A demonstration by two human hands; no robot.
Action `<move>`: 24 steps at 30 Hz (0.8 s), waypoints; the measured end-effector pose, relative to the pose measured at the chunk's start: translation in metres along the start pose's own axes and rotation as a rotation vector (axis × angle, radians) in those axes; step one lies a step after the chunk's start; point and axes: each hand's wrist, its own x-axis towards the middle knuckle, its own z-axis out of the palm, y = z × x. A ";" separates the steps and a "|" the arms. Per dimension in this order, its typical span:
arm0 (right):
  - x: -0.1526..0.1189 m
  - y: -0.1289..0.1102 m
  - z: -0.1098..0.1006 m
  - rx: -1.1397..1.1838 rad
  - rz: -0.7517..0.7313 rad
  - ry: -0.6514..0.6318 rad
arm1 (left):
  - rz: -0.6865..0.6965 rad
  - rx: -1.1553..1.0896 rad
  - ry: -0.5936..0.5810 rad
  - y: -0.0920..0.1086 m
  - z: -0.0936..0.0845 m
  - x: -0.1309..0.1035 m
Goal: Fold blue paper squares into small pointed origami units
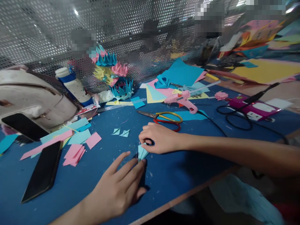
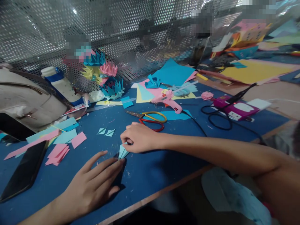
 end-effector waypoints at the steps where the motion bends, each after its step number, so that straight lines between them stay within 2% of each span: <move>1: -0.001 -0.002 0.000 -0.008 0.007 0.007 | 0.011 0.013 -0.011 0.003 -0.001 -0.001; 5: -0.002 -0.009 0.002 0.081 0.099 0.005 | 0.039 0.064 -0.116 0.013 -0.005 -0.002; 8: -0.004 -0.012 0.003 0.151 0.161 -0.033 | 0.049 0.105 -0.142 0.014 -0.005 -0.005; 12: -0.007 -0.012 0.005 0.169 0.111 -0.068 | 0.029 0.108 -0.138 0.010 -0.003 -0.011; 15: -0.007 -0.011 0.006 0.167 0.066 -0.005 | -0.032 0.056 -0.126 0.008 -0.002 -0.015; 19: -0.006 -0.008 0.008 0.178 0.093 0.093 | -0.146 0.010 -0.097 0.003 -0.002 -0.014; 24: -0.005 -0.007 0.011 0.191 0.105 0.040 | -0.223 -0.005 -0.109 -0.003 0.003 -0.015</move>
